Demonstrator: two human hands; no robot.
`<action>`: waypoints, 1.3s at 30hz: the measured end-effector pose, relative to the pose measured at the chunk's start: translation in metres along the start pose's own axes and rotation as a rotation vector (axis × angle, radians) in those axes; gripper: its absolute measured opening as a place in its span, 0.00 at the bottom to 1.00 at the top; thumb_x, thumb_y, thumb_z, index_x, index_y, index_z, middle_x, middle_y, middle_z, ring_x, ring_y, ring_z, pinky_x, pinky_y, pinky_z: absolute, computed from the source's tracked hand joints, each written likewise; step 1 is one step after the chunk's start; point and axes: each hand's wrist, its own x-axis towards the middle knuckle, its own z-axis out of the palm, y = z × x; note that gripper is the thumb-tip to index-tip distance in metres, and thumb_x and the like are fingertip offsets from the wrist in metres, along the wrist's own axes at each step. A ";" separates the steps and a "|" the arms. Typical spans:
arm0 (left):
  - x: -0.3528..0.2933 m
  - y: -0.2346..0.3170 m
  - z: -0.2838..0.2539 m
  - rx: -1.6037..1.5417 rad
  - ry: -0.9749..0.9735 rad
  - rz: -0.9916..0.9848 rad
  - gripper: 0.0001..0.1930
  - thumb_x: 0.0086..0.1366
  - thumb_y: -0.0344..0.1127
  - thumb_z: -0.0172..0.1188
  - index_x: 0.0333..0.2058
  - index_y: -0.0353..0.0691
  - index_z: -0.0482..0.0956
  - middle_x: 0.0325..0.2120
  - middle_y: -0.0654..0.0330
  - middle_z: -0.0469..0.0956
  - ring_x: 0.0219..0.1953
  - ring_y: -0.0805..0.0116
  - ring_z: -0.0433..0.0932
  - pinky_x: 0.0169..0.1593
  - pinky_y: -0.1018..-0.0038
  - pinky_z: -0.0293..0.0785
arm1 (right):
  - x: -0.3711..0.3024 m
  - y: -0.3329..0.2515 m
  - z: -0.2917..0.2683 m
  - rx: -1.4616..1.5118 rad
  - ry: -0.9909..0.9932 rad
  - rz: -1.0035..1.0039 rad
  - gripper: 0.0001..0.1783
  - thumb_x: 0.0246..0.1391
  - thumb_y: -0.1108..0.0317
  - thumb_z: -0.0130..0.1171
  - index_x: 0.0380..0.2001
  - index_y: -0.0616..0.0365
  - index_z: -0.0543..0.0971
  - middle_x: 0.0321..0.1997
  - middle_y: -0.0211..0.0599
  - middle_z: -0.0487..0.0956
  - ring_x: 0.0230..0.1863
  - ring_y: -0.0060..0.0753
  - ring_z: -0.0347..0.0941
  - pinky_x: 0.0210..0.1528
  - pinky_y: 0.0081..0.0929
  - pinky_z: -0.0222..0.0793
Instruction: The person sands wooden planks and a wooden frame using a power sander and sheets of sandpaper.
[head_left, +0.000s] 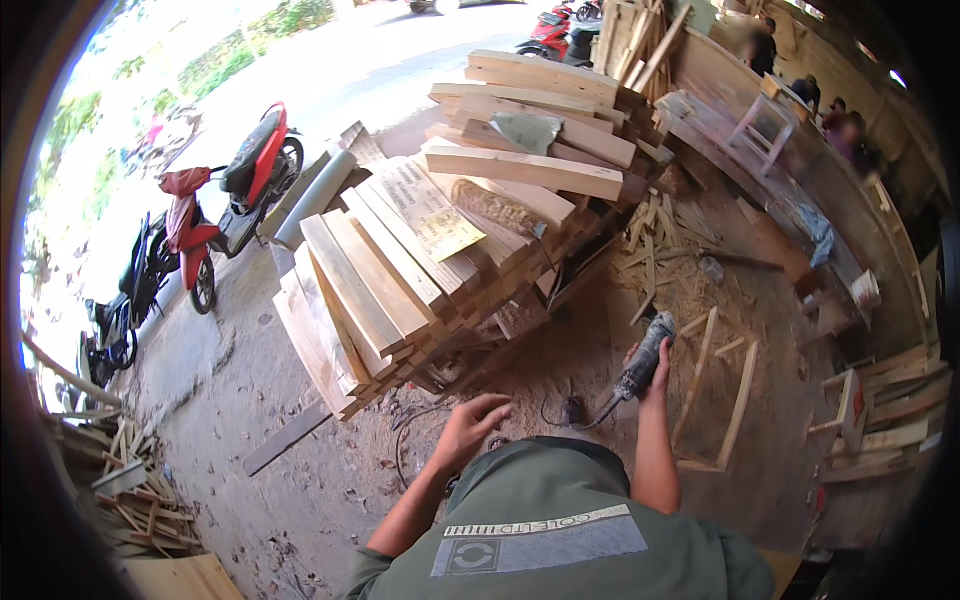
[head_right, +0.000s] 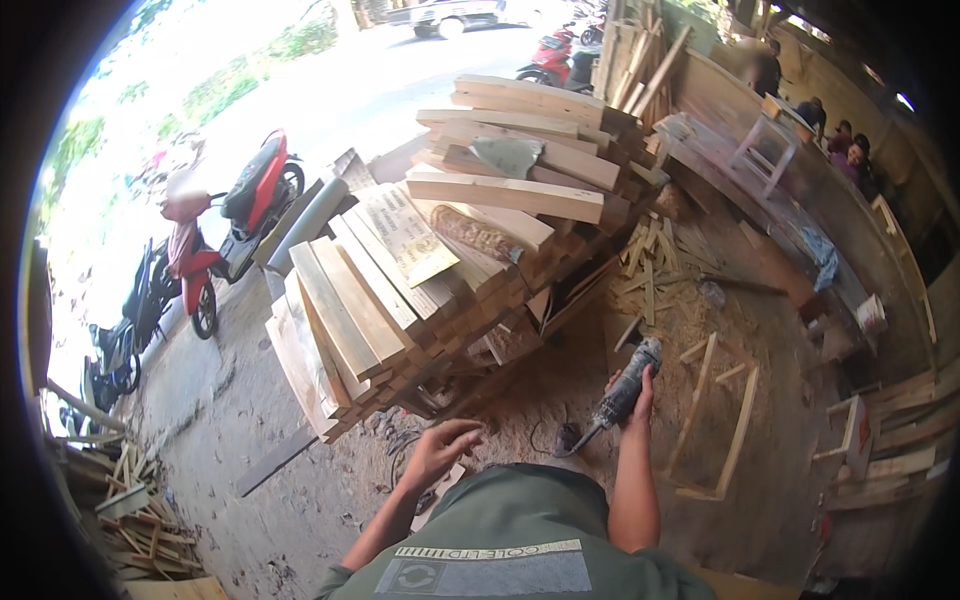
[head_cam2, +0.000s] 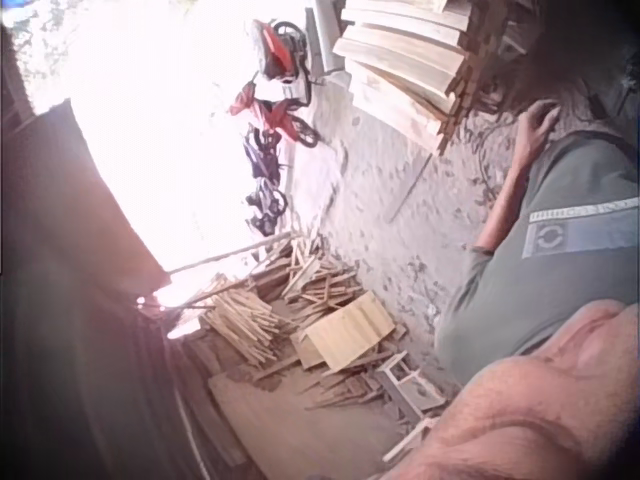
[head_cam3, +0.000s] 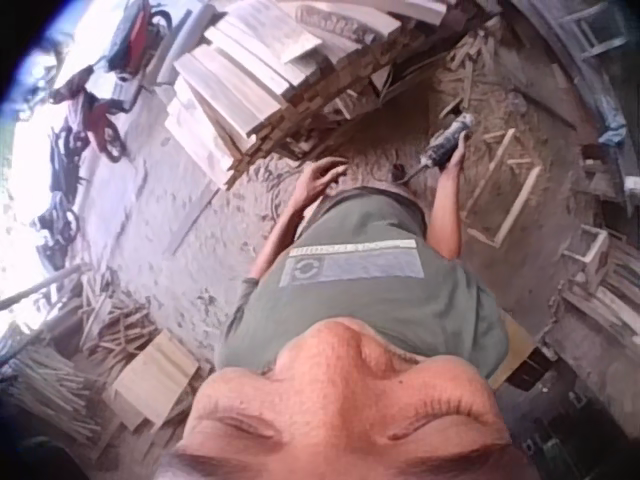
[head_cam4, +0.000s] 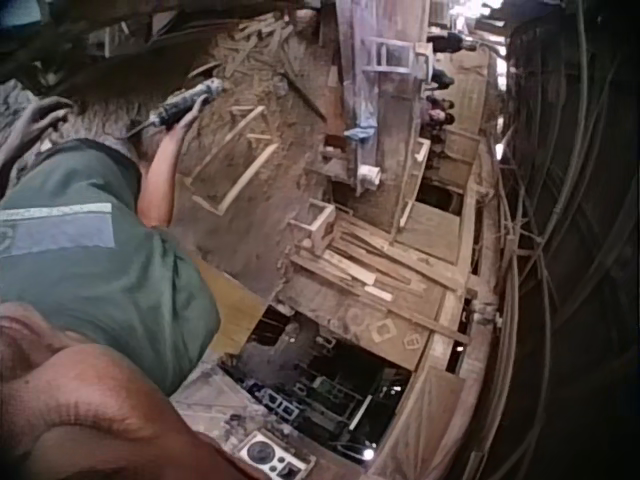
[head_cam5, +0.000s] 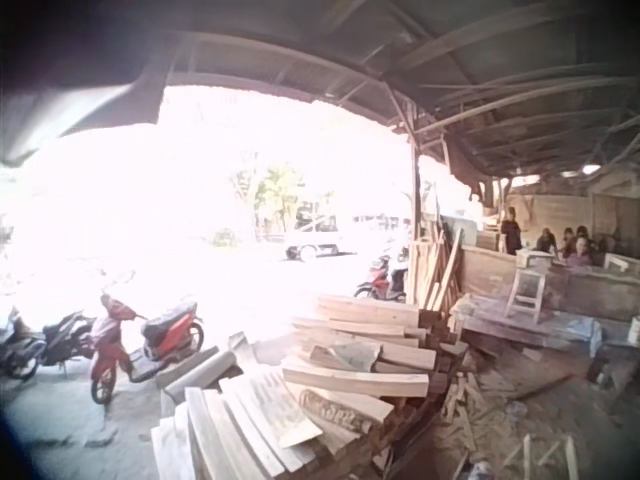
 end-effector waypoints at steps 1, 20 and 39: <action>0.006 -0.003 -0.009 -0.067 0.055 0.041 0.19 0.72 0.42 0.61 0.51 0.31 0.80 0.38 0.60 0.84 0.39 0.77 0.79 0.43 0.76 0.76 | -0.003 -0.001 0.004 0.003 -0.020 -0.012 0.38 0.55 0.29 0.60 0.38 0.61 0.76 0.33 0.40 0.80 0.33 0.40 0.79 0.38 0.37 0.79; -0.016 -0.018 0.032 0.168 -0.145 -0.055 0.22 0.71 0.45 0.61 0.55 0.33 0.79 0.43 0.51 0.85 0.46 0.65 0.83 0.52 0.69 0.77 | -0.020 0.003 0.036 -0.040 -0.045 -0.058 0.44 0.55 0.22 0.50 0.37 0.61 0.77 0.29 0.42 0.81 0.29 0.40 0.80 0.34 0.38 0.80; 0.000 0.002 0.031 0.262 -0.184 0.016 0.21 0.70 0.42 0.63 0.52 0.31 0.80 0.41 0.49 0.85 0.43 0.64 0.85 0.48 0.70 0.78 | -0.023 0.017 0.018 0.044 -0.004 -0.011 0.42 0.53 0.22 0.54 0.37 0.56 0.77 0.29 0.41 0.81 0.28 0.42 0.82 0.33 0.41 0.82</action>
